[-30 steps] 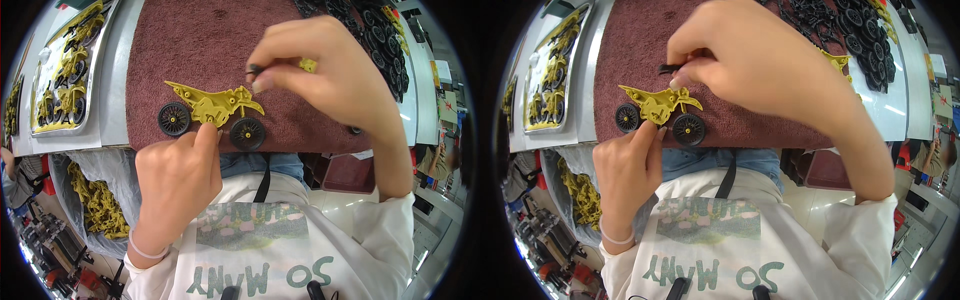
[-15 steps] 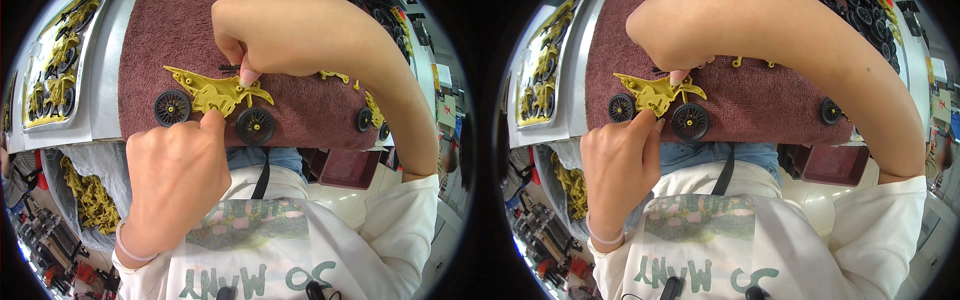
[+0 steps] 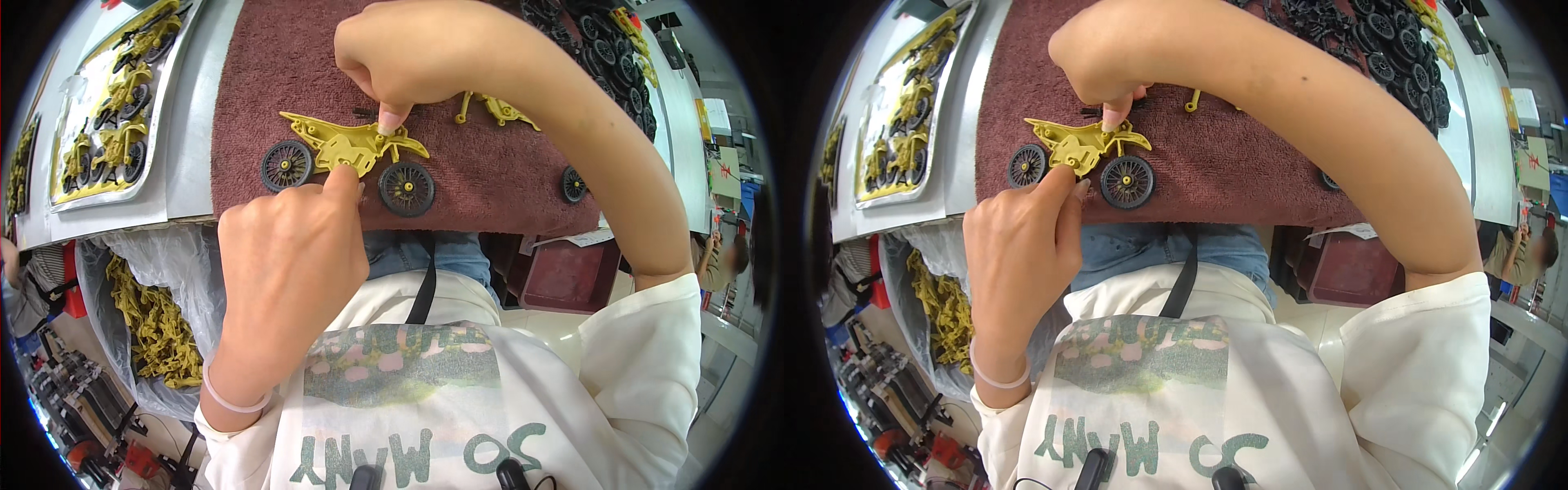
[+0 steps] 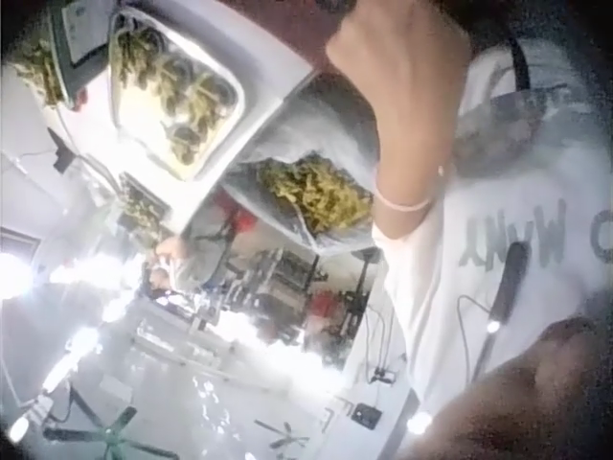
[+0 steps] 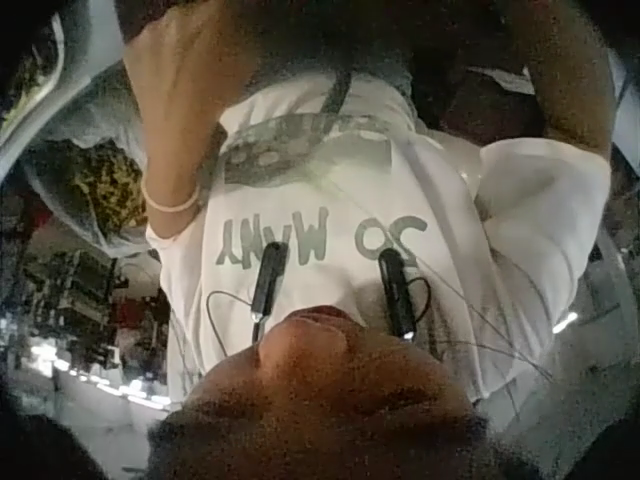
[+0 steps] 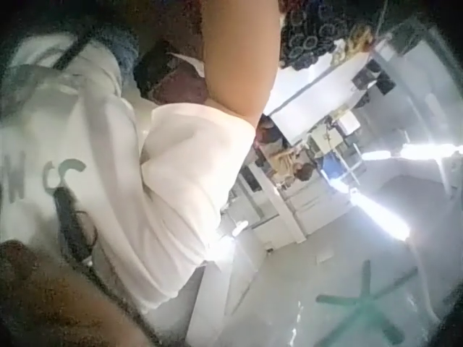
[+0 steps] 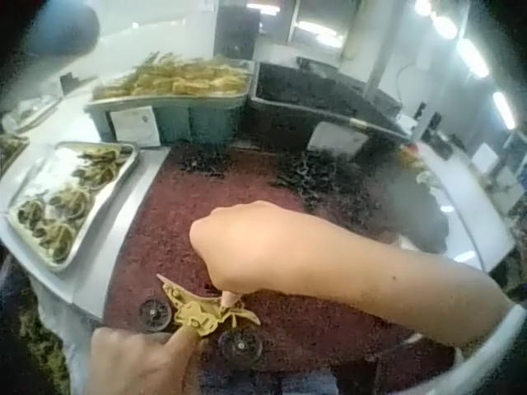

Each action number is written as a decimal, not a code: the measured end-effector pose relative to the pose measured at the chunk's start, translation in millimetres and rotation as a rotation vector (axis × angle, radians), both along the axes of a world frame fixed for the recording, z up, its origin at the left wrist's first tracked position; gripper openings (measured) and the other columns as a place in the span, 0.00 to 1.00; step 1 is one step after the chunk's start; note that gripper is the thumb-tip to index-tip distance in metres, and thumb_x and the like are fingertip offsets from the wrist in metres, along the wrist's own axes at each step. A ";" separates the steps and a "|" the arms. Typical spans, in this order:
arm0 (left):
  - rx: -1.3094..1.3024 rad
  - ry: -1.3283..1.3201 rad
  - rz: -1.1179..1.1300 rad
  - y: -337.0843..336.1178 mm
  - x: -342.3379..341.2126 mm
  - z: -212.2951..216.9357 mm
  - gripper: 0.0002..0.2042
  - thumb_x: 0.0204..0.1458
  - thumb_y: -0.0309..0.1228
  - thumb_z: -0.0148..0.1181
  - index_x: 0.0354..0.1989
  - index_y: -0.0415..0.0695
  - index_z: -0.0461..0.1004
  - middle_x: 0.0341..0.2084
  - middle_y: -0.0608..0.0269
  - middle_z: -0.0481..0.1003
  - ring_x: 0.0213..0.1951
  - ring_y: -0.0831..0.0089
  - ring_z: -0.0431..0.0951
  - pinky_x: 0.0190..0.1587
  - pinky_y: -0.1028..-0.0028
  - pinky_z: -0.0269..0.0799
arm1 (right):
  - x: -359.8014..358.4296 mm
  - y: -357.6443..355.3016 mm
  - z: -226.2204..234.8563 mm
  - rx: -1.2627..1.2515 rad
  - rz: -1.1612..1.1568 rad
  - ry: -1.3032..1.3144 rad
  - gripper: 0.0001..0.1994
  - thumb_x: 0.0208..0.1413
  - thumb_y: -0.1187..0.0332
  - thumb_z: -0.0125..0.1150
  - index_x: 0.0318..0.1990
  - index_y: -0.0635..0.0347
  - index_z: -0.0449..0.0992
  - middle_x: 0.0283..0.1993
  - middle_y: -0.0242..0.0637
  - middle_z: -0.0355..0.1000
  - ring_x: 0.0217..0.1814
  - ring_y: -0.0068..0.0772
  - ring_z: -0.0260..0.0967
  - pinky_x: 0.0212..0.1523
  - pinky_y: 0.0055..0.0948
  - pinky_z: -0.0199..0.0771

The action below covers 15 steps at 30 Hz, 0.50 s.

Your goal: The person assembles plastic toy motorcycles by hand, attaching wheels to toy motorcycle frames.

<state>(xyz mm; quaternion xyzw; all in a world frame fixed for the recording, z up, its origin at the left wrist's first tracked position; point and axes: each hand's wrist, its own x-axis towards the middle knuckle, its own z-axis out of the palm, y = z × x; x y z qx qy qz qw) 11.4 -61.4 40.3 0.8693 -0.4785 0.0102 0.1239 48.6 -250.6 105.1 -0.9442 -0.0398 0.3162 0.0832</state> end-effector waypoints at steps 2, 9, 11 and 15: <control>-0.059 0.008 0.017 1.7 -1.1 -4.9 0.07 0.52 0.28 0.57 0.24 0.43 0.69 0.12 0.58 0.71 0.15 0.60 0.75 0.17 0.65 0.65 | -4.4 -0.2 3.9 -0.050 0.060 -0.057 0.13 0.49 0.67 0.67 0.33 0.72 0.79 0.37 0.52 0.78 0.39 0.53 0.76 0.40 0.42 0.75; -0.201 0.288 0.117 12.0 -18.5 -11.6 0.14 0.55 0.38 0.62 0.28 0.42 0.66 0.17 0.61 0.74 0.17 0.60 0.75 0.18 0.66 0.66 | -63.6 -56.9 -31.3 0.132 -0.007 -0.569 0.17 0.40 0.69 0.73 0.39 0.61 0.75 0.37 0.38 0.73 0.40 0.39 0.74 0.38 0.37 0.74; -0.192 0.324 0.121 19.3 -14.8 -8.8 0.13 0.53 0.35 0.64 0.27 0.42 0.67 0.17 0.61 0.74 0.17 0.61 0.75 0.18 0.67 0.65 | -72.7 -59.6 -44.3 0.095 -0.081 -0.557 0.19 0.40 0.71 0.72 0.42 0.59 0.72 0.39 0.38 0.71 0.44 0.44 0.73 0.43 0.41 0.73; -0.452 0.370 0.090 27.2 -2.5 -9.7 0.10 0.48 0.28 0.69 0.27 0.40 0.71 0.20 0.61 0.74 0.18 0.68 0.73 0.21 0.72 0.65 | -79.7 -64.0 -36.6 0.103 -0.034 -0.614 0.17 0.42 0.80 0.65 0.43 0.59 0.73 0.40 0.36 0.68 0.42 0.37 0.73 0.40 0.32 0.74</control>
